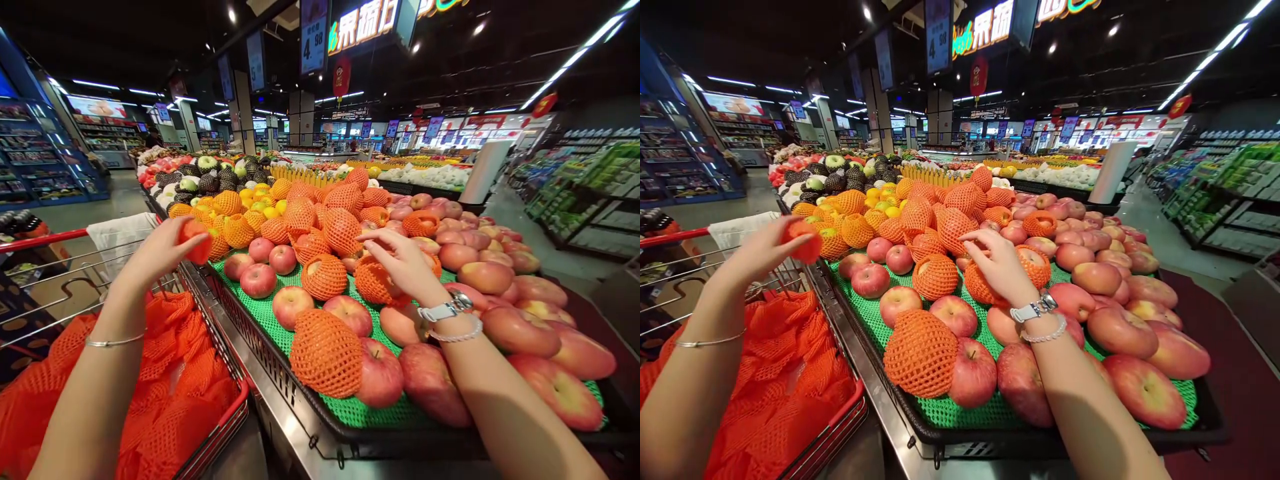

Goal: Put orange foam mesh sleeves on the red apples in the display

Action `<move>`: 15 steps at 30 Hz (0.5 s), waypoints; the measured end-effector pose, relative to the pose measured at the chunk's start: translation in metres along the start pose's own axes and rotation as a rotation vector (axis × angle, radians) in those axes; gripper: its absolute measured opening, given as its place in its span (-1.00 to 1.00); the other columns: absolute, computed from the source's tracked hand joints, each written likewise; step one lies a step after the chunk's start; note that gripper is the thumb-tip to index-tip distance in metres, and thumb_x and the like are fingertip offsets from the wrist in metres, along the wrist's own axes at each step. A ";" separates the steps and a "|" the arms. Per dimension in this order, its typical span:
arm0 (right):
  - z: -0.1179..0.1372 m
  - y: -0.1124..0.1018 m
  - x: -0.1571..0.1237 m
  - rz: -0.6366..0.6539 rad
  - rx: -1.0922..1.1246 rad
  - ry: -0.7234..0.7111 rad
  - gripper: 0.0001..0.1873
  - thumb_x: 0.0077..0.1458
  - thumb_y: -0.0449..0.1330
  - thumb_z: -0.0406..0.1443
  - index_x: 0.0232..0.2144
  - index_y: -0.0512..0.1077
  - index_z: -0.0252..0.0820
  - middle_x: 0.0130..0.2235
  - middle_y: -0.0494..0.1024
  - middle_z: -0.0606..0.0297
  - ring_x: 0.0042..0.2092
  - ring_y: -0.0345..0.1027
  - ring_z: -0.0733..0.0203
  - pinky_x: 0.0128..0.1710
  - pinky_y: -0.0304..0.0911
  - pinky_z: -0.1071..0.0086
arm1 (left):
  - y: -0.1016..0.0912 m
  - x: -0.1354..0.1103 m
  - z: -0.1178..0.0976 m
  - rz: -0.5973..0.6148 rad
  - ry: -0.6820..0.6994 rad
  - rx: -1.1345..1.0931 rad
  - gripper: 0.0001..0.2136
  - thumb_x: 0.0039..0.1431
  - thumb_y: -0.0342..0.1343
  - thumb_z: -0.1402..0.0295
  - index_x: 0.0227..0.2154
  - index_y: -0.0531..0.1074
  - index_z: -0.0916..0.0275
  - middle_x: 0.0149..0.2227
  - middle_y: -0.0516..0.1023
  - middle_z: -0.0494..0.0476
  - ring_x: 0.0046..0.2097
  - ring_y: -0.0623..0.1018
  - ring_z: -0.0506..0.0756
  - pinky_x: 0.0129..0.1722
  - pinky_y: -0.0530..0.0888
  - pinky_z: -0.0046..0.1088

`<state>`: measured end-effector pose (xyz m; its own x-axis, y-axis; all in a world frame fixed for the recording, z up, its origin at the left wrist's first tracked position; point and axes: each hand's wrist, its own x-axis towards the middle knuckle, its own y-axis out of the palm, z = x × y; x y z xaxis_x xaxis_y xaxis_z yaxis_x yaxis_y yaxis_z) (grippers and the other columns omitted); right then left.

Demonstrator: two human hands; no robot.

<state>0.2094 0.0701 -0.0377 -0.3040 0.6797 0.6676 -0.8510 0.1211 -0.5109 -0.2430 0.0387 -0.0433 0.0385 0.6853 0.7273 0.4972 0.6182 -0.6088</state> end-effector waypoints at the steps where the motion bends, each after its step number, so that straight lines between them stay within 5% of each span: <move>1: 0.003 0.001 -0.001 0.024 0.038 0.000 -0.75 0.20 0.10 -0.18 -0.21 0.51 -0.14 -0.11 0.60 0.17 -0.03 0.45 0.07 -0.02 0.37 0.13 | 0.004 0.010 -0.040 0.026 -0.013 -0.016 -0.49 0.14 0.16 0.04 0.10 0.34 0.14 0.05 0.48 0.17 0.10 0.47 0.29 0.16 0.38 -0.11; 4: 0.008 0.002 -0.003 0.086 0.233 0.040 -0.65 0.19 0.14 -0.13 -0.02 0.44 -0.10 0.06 0.53 0.15 0.06 0.43 0.08 0.02 0.39 0.15 | 0.035 0.031 -0.149 0.152 0.201 -0.274 -0.33 0.16 0.17 0.13 0.29 0.09 0.10 0.20 0.36 0.23 0.15 0.44 0.24 0.12 0.45 -0.22; 7: 0.006 -0.002 -0.001 0.043 0.397 0.014 -0.50 0.13 0.21 -0.04 0.08 0.37 -0.05 0.17 0.45 0.17 0.17 0.36 0.08 0.14 0.33 0.15 | 0.074 0.049 -0.219 0.261 0.440 -0.430 -0.36 0.16 0.18 0.27 0.28 0.11 0.10 0.20 0.38 0.22 0.18 0.44 0.20 0.12 0.45 -0.27; 11: -0.003 -0.007 0.006 -0.138 0.513 0.048 -0.56 0.01 0.28 0.05 -0.17 0.41 -0.07 0.03 0.55 0.18 0.12 0.40 0.04 0.13 0.34 0.13 | 0.111 0.081 -0.257 0.249 0.556 -0.546 -0.49 0.10 0.21 0.40 0.14 0.30 0.15 0.18 0.42 0.18 0.18 0.45 0.19 0.14 0.43 -0.26; 15: -0.006 -0.011 0.012 -0.365 0.686 0.119 -0.58 -0.06 0.27 0.03 -0.26 0.28 -0.04 -0.09 0.56 0.23 0.00 0.47 0.09 0.01 0.41 0.16 | 0.135 0.101 -0.258 0.155 0.479 -0.582 -0.57 0.04 0.14 0.53 0.02 0.37 0.23 0.06 0.51 0.19 0.03 0.53 0.14 0.04 0.47 -0.30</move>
<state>0.2180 0.0813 -0.0273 0.0609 0.7605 0.6464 -0.9742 -0.0956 0.2043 0.0512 0.0922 0.0300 0.4501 0.4240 0.7859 0.8264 0.1357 -0.5465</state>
